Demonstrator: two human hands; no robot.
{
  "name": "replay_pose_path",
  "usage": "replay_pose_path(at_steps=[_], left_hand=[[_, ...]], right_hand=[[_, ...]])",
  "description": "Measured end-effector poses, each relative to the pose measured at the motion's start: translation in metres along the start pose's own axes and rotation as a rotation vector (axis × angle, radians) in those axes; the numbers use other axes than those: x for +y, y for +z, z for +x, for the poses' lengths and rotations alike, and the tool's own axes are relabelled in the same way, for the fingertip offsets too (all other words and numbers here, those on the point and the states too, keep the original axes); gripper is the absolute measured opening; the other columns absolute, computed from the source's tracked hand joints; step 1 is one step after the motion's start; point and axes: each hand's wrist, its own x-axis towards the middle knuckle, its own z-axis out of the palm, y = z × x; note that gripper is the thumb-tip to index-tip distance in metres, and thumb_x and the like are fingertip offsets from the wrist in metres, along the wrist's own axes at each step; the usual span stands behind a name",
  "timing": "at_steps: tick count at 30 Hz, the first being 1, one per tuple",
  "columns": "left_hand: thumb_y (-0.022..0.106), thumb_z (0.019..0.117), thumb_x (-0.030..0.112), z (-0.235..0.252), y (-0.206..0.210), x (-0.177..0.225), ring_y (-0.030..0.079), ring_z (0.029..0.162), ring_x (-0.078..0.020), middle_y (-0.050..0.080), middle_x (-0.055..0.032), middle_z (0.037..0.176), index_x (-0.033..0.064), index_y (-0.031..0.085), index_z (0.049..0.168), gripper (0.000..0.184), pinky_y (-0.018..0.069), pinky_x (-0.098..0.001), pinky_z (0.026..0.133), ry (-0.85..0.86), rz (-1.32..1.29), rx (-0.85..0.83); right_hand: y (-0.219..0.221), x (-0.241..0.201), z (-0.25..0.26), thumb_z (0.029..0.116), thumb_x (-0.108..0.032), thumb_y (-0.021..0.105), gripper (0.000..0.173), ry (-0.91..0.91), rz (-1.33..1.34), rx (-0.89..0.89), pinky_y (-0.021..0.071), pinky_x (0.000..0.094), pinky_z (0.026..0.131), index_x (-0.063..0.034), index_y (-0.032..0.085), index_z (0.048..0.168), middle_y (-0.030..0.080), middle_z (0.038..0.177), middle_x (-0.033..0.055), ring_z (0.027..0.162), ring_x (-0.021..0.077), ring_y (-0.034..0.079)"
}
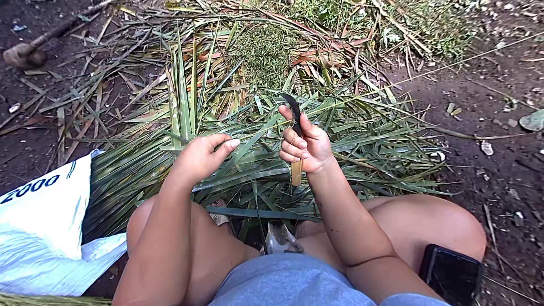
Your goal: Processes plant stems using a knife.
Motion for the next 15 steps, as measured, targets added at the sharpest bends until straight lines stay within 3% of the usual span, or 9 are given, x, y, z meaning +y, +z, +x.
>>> replay_pose_path(at_steps=[3, 7, 11, 13, 14, 15], left_hand=[[0.051, 0.1065, 0.039, -0.001, 0.008, 0.004, 0.053, 0.057, -0.0066, 0.062, 0.0044, 0.070, 0.0162, 0.074, 0.103, 0.033, 0.0450, -0.0284, 0.054, 0.078, -0.052, 0.027], [0.046, 0.1077, 0.043, -0.001, 0.014, 0.009, 0.060, 0.064, -0.0064, 0.066, 0.0037, 0.076, 0.0149, 0.074, 0.106, 0.039, 0.0522, -0.0294, 0.060, 0.102, -0.078, 0.000], [0.036, 0.1102, 0.044, -0.003, 0.017, 0.013, 0.060, 0.060, -0.0034, 0.065, 0.0052, 0.071, 0.0136, 0.072, 0.101, 0.048, 0.0509, -0.0248, 0.057, 0.092, -0.123, 0.042], [0.032, 0.1113, 0.042, -0.003, 0.021, 0.018, 0.062, 0.062, -0.0031, 0.068, 0.0046, 0.075, 0.0132, 0.071, 0.106, 0.049, 0.0512, -0.0238, 0.057, 0.082, -0.172, 0.053], [0.031, 0.1117, 0.041, -0.002, 0.024, 0.019, 0.062, 0.062, -0.0030, 0.069, 0.0043, 0.077, 0.0140, 0.069, 0.111, 0.047, 0.0514, -0.0229, 0.056, 0.081, -0.203, 0.057], [0.030, 0.1117, 0.042, -0.002, 0.026, 0.020, 0.062, 0.061, -0.0030, 0.069, 0.0042, 0.077, 0.0149, 0.067, 0.114, 0.045, 0.0499, -0.0223, 0.055, 0.071, -0.231, 0.065]], right_hand=[[0.005, 0.012, 0.003, 0.1059, -0.045, 0.049, 0.042, 0.076, -0.025, 0.054, 0.0436, 0.0183, 0.042, -0.0234, 0.058, 0.141, 0.051, 0.054, -0.0055, 0.042, 0.0039, 0.049], [0.006, 0.031, 0.008, 0.1069, -0.044, 0.046, 0.045, 0.152, -0.080, 0.050, 0.0438, 0.0186, 0.045, -0.0206, 0.055, 0.144, 0.050, 0.054, -0.0071, 0.043, 0.0034, 0.048], [0.006, 0.031, 0.009, 0.1058, -0.044, 0.050, 0.048, 0.185, -0.055, 0.022, 0.0444, 0.0179, 0.045, -0.0196, 0.052, 0.147, 0.051, 0.054, -0.0064, 0.043, 0.0034, 0.049], [0.005, 0.037, 0.010, 0.1039, -0.044, 0.054, 0.043, 0.214, -0.042, 0.017, 0.0450, 0.0178, 0.046, -0.0201, 0.057, 0.139, 0.053, 0.056, -0.0062, 0.044, 0.0032, 0.050], [0.006, 0.041, 0.010, 0.1030, -0.045, 0.056, 0.034, 0.230, -0.040, 0.018, 0.0448, 0.0177, 0.047, -0.0212, 0.060, 0.127, 0.053, 0.058, -0.0062, 0.045, 0.0030, 0.050], [0.005, 0.044, 0.011, 0.1027, -0.045, 0.056, 0.031, 0.237, -0.032, 0.008, 0.0448, 0.0171, 0.047, -0.0216, 0.060, 0.123, 0.054, 0.061, -0.0059, 0.046, 0.0027, 0.050]])
